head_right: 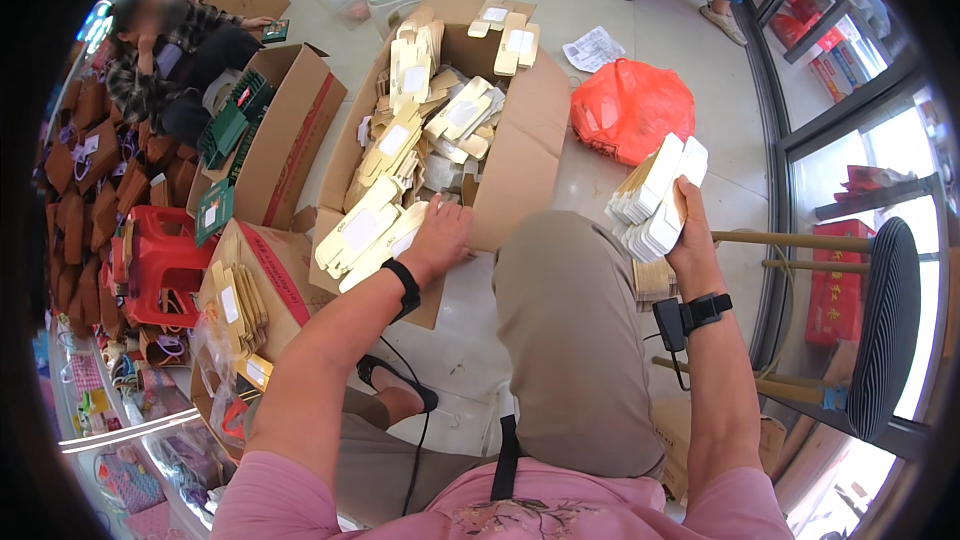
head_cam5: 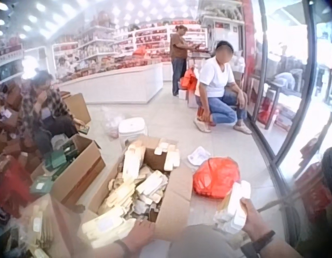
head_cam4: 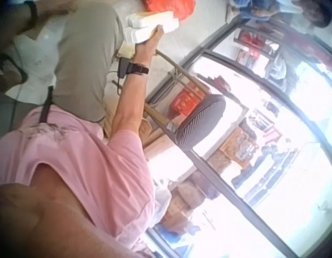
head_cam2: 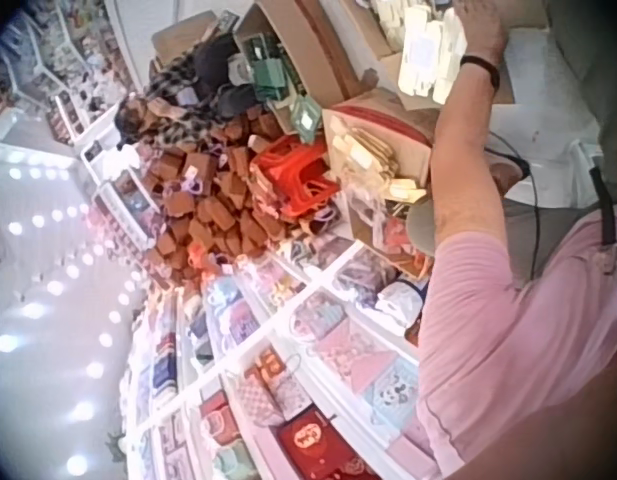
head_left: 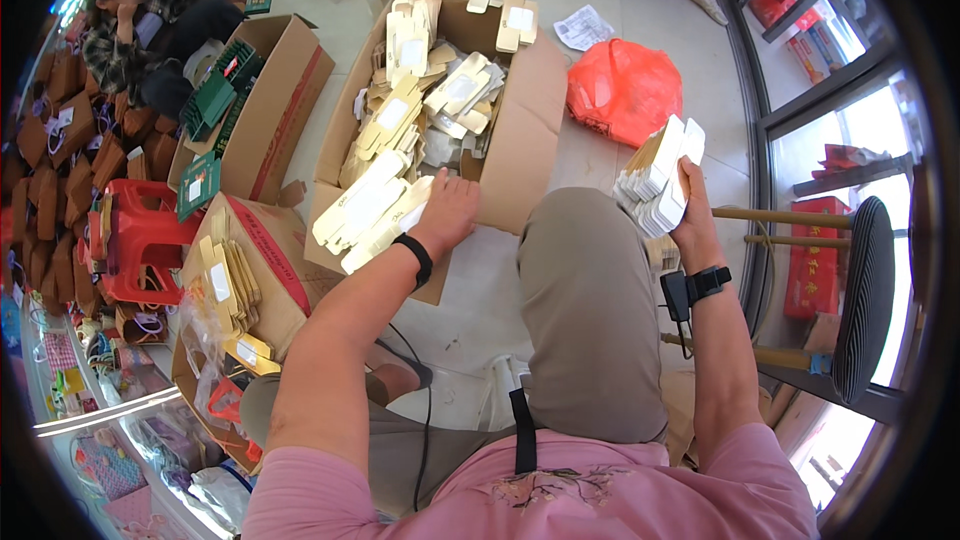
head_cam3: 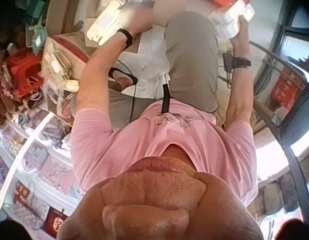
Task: The person sorts through a large cardboard box of unfolded small white and gold gift boxes, picking them up by hand and stacking them into a neat pile.
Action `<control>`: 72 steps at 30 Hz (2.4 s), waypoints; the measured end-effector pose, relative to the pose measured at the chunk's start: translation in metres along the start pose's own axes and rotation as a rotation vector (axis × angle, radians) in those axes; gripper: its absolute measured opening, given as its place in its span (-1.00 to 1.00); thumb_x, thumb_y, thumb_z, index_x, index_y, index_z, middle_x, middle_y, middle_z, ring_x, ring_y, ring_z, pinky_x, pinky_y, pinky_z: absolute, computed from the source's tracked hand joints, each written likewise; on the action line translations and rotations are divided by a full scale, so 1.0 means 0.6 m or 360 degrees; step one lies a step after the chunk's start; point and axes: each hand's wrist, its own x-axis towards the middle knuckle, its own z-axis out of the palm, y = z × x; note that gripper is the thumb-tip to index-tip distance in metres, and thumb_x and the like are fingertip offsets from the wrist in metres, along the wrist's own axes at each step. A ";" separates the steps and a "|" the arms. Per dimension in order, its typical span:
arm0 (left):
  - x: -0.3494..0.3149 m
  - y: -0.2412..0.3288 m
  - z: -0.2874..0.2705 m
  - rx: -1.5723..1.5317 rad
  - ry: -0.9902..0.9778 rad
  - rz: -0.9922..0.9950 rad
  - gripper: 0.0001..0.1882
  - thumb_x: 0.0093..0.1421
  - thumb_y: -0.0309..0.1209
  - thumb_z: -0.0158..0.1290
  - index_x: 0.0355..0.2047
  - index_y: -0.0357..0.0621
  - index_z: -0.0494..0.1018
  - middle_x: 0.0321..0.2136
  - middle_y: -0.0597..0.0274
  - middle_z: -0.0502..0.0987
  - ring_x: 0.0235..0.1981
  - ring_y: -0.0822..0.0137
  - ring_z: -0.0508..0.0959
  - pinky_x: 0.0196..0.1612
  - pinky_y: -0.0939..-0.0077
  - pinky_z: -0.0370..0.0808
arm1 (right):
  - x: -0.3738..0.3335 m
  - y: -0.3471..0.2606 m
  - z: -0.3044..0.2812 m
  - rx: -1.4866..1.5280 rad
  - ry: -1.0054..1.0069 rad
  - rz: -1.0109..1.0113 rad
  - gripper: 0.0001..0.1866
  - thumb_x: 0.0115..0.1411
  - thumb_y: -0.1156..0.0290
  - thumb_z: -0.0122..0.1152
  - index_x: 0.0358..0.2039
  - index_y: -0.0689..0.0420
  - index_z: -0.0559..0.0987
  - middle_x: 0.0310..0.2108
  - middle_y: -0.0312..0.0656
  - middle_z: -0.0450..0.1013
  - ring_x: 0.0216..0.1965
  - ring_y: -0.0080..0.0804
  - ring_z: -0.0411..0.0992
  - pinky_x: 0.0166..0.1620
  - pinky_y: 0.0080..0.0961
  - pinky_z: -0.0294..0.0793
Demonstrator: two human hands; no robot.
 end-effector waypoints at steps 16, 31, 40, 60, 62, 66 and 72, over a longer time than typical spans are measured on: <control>-0.104 -0.143 -0.039 0.0123 -0.0166 0.0369 -0.38 -0.12 -0.37 0.35 -0.05 -0.18 0.34 -0.05 0.07 0.46 0.18 0.13 0.35 0.42 0.09 0.01 | 0.010 0.032 0.015 -0.0034 -0.0026 0.0141 -0.47 0.30 0.18 0.15 0.17 0.21 0.35 0.03 -0.13 0.46 0.02 -0.32 0.47 0.13 -0.35 0.45; -0.114 -0.134 -0.069 0.0322 -0.0202 0.0270 0.01 -0.14 -0.39 0.34 0.31 -0.25 0.08 0.25 0.06 0.26 0.38 0.10 0.11 0.44 0.12 -0.03 | 0.000 0.025 -0.015 -0.0079 0.0011 0.0141 -0.47 0.29 0.17 0.16 0.16 0.21 0.36 0.03 -0.15 0.46 0.03 -0.33 0.46 0.13 -0.37 0.44; -0.131 -0.130 -0.089 0.0315 -0.0140 0.0253 0.04 -0.11 -0.24 0.37 0.33 -0.18 0.07 0.29 0.10 0.21 0.40 0.14 0.08 0.45 0.14 -0.05 | -0.009 0.022 -0.015 -0.0063 0.0006 0.0104 -0.50 0.29 0.19 0.16 0.14 0.20 0.38 0.01 -0.14 0.47 0.00 -0.30 0.48 0.11 -0.33 0.46; -0.129 0.054 0.026 -0.1532 0.0361 -0.1296 -0.56 0.28 0.00 0.03 -0.24 -0.19 0.43 -0.53 0.20 0.46 -0.55 0.23 0.54 -0.41 0.33 0.47 | -0.006 0.033 -0.004 -0.0093 -0.0107 0.0175 -0.49 0.30 0.21 0.16 0.16 0.20 0.37 0.04 -0.11 0.47 0.01 -0.25 0.49 0.11 -0.31 0.50; -0.150 0.087 0.044 -0.2174 0.0346 -0.1546 -0.58 0.26 -0.01 0.04 -0.21 -0.15 0.42 -0.46 0.21 0.48 -0.47 0.25 0.55 -0.37 0.34 0.49 | -0.002 0.026 -0.031 -0.0092 -0.0062 0.0162 -0.49 0.30 0.21 0.14 0.16 0.22 0.36 0.05 -0.09 0.47 0.02 -0.23 0.49 0.12 -0.28 0.49; -0.221 0.094 0.080 -0.3388 0.1267 -0.1936 -0.59 0.23 -0.07 0.05 -0.08 -0.08 0.38 -0.20 0.22 0.48 -0.21 0.22 0.54 -0.20 0.29 0.51 | 0.001 0.031 -0.031 -0.0110 -0.0085 0.0186 -0.49 0.30 0.20 0.14 0.16 0.22 0.36 0.04 -0.09 0.47 0.02 -0.23 0.49 0.12 -0.28 0.49; -0.262 0.050 0.071 -0.3632 0.1977 -0.1753 -0.61 0.26 -0.19 0.01 0.04 -0.05 0.35 -0.06 0.29 0.45 -0.04 0.25 0.46 -0.04 0.25 0.45 | -0.018 0.035 -0.009 -0.0109 -0.0086 0.0201 -0.53 0.33 0.23 0.10 0.15 0.22 0.36 0.05 -0.10 0.47 0.01 -0.24 0.50 0.10 -0.32 0.51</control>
